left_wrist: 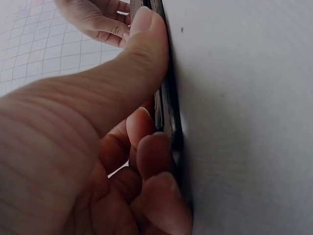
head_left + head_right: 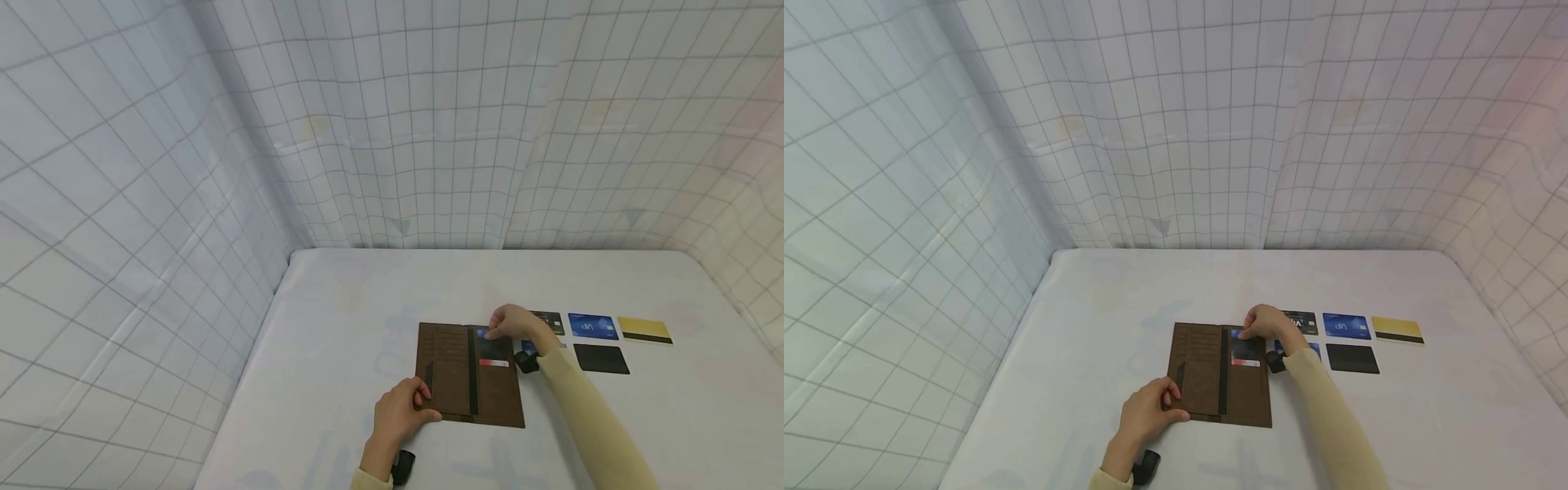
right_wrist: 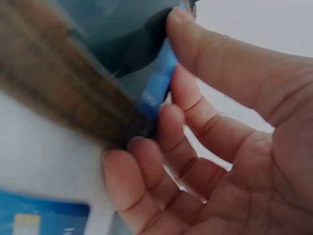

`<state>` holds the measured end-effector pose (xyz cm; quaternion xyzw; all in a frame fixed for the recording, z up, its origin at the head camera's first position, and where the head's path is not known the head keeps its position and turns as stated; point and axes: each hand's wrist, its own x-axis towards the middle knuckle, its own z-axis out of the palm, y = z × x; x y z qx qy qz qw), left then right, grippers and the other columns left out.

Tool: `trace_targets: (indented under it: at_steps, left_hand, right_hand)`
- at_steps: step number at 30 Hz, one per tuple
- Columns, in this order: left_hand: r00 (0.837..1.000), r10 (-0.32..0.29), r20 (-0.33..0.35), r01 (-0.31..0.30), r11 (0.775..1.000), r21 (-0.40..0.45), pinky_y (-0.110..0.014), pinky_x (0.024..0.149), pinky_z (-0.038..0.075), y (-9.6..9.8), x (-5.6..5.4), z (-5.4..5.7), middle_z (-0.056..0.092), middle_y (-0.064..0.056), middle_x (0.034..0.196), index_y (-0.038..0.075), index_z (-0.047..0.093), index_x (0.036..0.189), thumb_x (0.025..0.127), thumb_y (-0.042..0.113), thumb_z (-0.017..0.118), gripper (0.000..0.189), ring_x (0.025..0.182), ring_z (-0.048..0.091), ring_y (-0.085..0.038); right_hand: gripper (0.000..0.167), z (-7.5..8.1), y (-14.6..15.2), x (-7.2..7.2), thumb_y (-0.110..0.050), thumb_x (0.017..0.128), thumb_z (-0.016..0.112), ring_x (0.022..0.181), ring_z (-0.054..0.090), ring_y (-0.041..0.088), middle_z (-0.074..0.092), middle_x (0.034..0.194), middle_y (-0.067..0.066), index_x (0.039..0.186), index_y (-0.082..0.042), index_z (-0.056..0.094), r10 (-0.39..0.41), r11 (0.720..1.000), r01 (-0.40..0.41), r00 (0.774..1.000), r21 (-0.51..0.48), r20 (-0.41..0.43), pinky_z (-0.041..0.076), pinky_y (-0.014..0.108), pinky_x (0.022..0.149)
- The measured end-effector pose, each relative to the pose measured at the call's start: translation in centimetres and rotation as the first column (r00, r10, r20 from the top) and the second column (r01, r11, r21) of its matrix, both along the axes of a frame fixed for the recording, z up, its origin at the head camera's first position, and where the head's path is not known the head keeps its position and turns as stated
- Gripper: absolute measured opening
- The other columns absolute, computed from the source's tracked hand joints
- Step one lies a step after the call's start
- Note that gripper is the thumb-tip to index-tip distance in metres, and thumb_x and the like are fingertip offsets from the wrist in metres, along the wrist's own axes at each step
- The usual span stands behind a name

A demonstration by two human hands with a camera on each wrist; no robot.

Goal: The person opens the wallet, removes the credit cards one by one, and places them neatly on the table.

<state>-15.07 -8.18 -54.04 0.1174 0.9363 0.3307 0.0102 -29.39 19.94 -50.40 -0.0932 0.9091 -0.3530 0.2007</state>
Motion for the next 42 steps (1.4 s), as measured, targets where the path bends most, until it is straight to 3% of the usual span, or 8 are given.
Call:
trace_targets:
  at_steps: [12,21,26,42]
  left_hand:
    - [1.0,-0.003,-0.003,0.003,1.0,0.012,-0.025,0.05,0.034,0.0,0.1,0.1,0.042,0.014,0.069,0.022,0.059,0.083,0.067,0.039,0.084,0.034,0.053,0.038,-0.004]
    - [1.0,0.0,-0.009,0.0,1.0,0.012,-0.024,0.05,0.034,0.1,0.1,0.2,0.043,0.014,0.069,0.021,0.059,0.083,0.066,0.038,0.084,0.035,0.053,0.038,-0.004]
    - [1.0,-0.005,-0.012,0.005,1.0,0.015,-0.025,0.051,0.034,0.0,0.2,0.2,0.043,0.013,0.069,0.021,0.059,0.083,0.067,0.038,0.084,0.034,0.054,0.039,-0.004]
    - [1.0,-0.01,0.012,0.01,1.0,-0.007,-0.025,0.05,0.033,0.0,0.0,0.1,0.042,0.014,0.069,0.023,0.058,0.084,0.068,0.037,0.085,0.034,0.053,0.037,-0.004]
  right_hand:
    - [0.018,0.5,-0.8,0.1,-0.015,0.079,0.077,0.069,0.049,0.019,0.056,0.074,0.003,0.076,-0.006,0.061,-0.028,0.995,0.029,0.999,0.096,-0.017,0.042,0.033,0.062]
    - [0.027,0.6,0.2,-0.1,-0.027,0.077,0.08,0.07,0.051,0.02,0.058,0.075,0.006,0.075,-0.005,0.064,-0.005,1.0,0.005,1.0,0.01,0.009,0.043,0.033,0.063]
    - [0.023,0.2,0.1,-0.3,-0.022,0.078,0.079,0.071,0.052,0.019,0.059,0.074,0.005,0.075,-0.004,0.065,-0.068,0.998,0.068,0.997,0.003,0.029,0.043,0.033,0.066]
    - [0.021,-0.7,0.0,-0.4,-0.021,0.077,0.08,0.07,0.052,0.019,0.062,0.072,0.003,0.073,-0.003,0.069,-0.111,0.994,0.111,0.993,0.011,-0.044,0.044,0.035,0.066]
